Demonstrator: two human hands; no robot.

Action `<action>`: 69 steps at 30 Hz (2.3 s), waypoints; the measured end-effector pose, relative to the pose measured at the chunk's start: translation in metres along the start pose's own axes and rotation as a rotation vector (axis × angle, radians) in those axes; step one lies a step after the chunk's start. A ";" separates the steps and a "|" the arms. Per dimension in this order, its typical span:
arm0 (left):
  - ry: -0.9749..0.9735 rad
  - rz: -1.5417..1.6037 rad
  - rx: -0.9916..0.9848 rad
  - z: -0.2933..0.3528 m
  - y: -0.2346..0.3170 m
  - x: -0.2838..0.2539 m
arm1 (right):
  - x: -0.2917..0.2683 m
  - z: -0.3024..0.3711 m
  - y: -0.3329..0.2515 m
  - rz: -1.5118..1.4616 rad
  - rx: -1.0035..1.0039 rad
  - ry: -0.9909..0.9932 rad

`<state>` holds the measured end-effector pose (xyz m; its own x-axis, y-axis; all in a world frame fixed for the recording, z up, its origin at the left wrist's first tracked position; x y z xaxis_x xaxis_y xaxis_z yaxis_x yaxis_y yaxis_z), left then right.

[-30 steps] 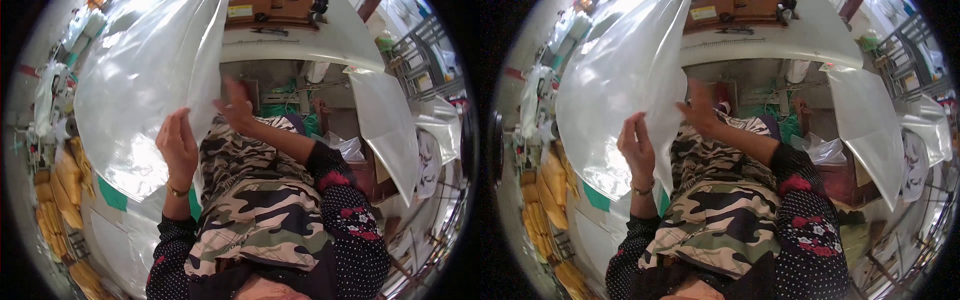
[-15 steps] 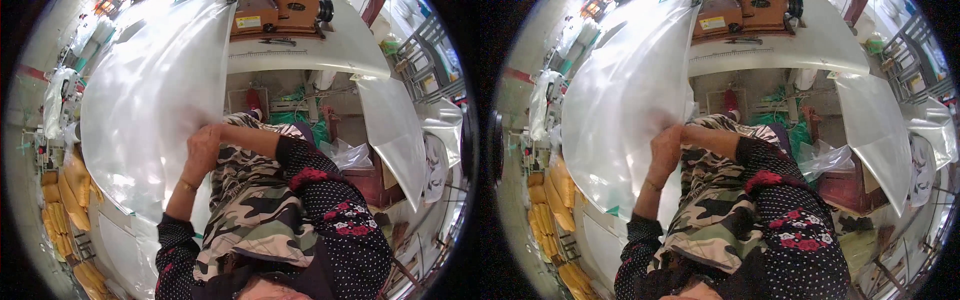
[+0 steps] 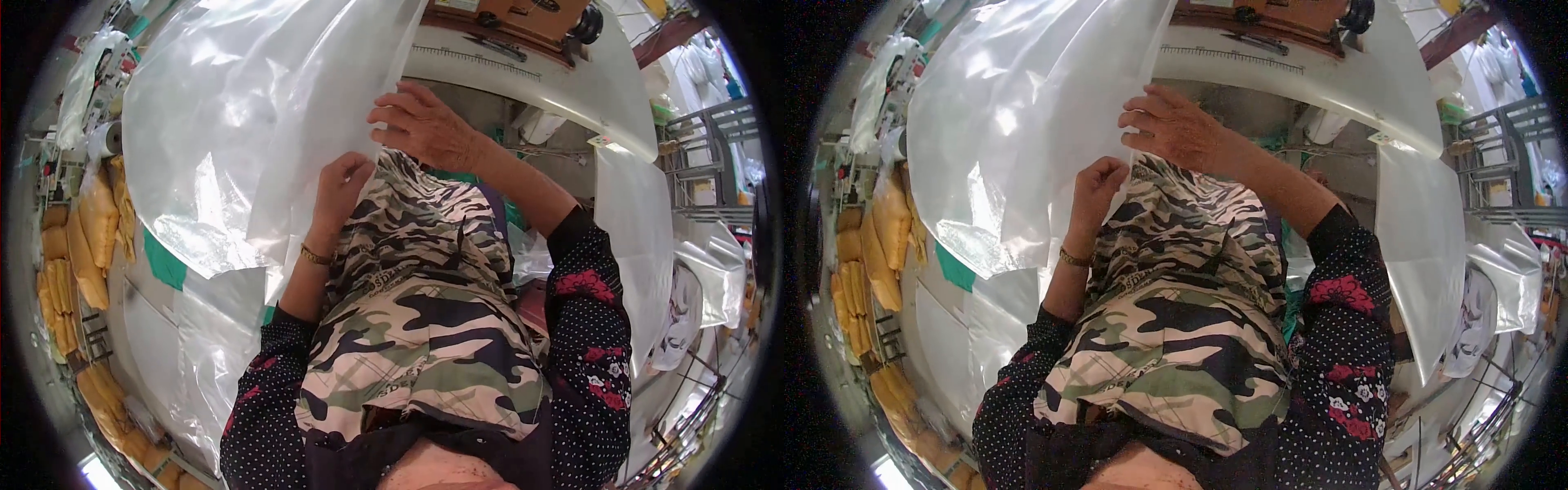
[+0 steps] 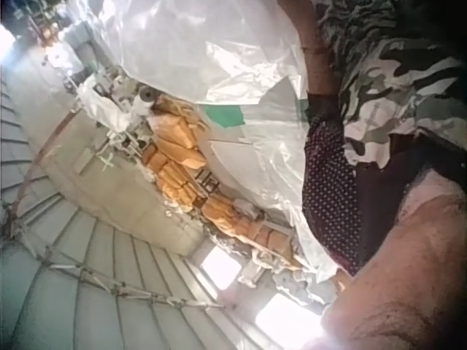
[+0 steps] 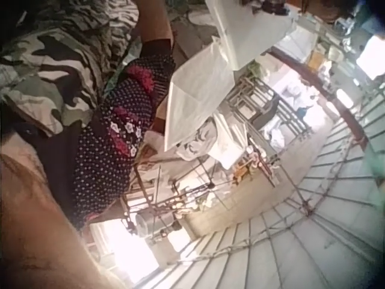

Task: The person joins the edges of large white plastic sheets using a sewing machine.

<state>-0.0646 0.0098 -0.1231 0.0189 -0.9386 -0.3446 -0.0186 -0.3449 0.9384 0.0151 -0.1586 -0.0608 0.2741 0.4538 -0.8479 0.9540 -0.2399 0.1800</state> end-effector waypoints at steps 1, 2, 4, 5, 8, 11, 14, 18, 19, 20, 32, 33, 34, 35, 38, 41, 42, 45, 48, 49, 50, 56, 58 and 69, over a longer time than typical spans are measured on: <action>-0.051 0.084 -0.036 0.001 -0.001 0.001 | 0.000 -0.002 -0.001 -0.010 -0.004 0.002; -0.045 0.082 -0.043 0.003 0.001 -0.001 | 0.002 -0.003 -0.003 -0.011 -0.046 -0.054; -0.100 0.184 -0.129 0.007 0.003 -0.003 | 0.005 -0.006 -0.006 -0.014 -0.090 -0.107; -0.096 0.181 -0.131 0.007 0.001 -0.004 | 0.005 -0.007 -0.008 -0.005 -0.114 -0.113; -0.137 0.308 -0.126 0.007 0.002 -0.004 | 0.005 -0.013 -0.012 -0.024 -0.147 -0.135; -0.181 0.305 -0.189 0.011 0.007 -0.006 | 0.008 -0.012 -0.015 -0.038 -0.157 -0.151; -0.119 0.126 -0.185 0.015 0.015 -0.002 | 0.007 -0.013 -0.018 0.000 -0.148 -0.159; 0.175 -0.458 0.300 0.026 0.054 0.005 | 0.004 -0.013 -0.023 0.020 -0.111 -0.106; 0.250 -0.578 0.399 0.027 0.060 0.008 | 0.006 -0.012 -0.022 0.026 -0.107 -0.107; 0.247 -0.576 0.406 0.027 0.062 0.009 | 0.010 -0.011 -0.021 0.091 -0.145 -0.158; 0.231 -0.467 0.295 0.036 0.078 0.000 | -0.018 -0.033 -0.006 -0.115 -0.062 -0.018; 0.249 -0.474 0.333 0.037 0.083 -0.003 | -0.023 -0.037 0.001 -0.182 -0.022 -0.015; 0.263 -0.479 0.372 0.037 0.088 -0.005 | -0.024 -0.039 0.004 -0.177 -0.023 -0.016; 0.265 -0.477 0.377 0.037 0.093 -0.006 | -0.026 -0.041 0.007 -0.195 -0.027 0.000; 0.226 -0.432 0.280 0.035 0.098 -0.007 | -0.038 -0.050 0.008 -0.223 -0.034 0.004; 0.301 -0.506 0.344 0.030 0.096 -0.008 | -0.040 -0.053 0.014 -0.251 -0.043 -0.031; 0.290 -0.467 0.361 0.028 0.095 -0.009 | -0.039 -0.054 0.017 -0.269 -0.052 -0.053; 0.269 -0.402 0.392 0.026 0.090 -0.011 | -0.041 -0.058 0.026 -0.289 -0.097 -0.022; 0.207 -0.429 0.446 0.021 0.086 -0.017 | -0.040 -0.059 0.035 -0.273 -0.109 -0.067; 0.162 -0.480 0.485 0.020 0.086 -0.016 | -0.039 -0.058 0.040 -0.274 -0.111 -0.068; 0.165 -0.478 0.483 0.020 0.087 -0.016 | -0.037 -0.057 0.045 -0.263 -0.116 -0.073; 0.019 -0.530 0.455 0.012 0.083 -0.014 | -0.037 -0.047 0.082 -0.127 -0.107 -0.135; -0.003 -0.547 0.462 0.010 0.078 -0.011 | -0.032 -0.045 0.094 -0.065 -0.087 -0.184; -0.126 -0.797 0.604 -0.006 0.069 0.011 | -0.023 -0.020 0.104 0.160 0.271 0.167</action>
<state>-0.0593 -0.0245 -0.0623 0.1414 -0.4141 -0.8992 -0.5512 -0.7874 0.2760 0.1105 -0.1775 -0.0125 0.4548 0.5204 -0.7227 0.8366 -0.5279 0.1463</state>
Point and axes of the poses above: each hand's wrist, its own z-axis away from the middle knuckle, its own x-axis out of the palm, y = z × x, the point moved 4 cm from there along -z, towards the middle knuckle, and after that the axes turned 5 degrees about -y, right-handed, at the moved point
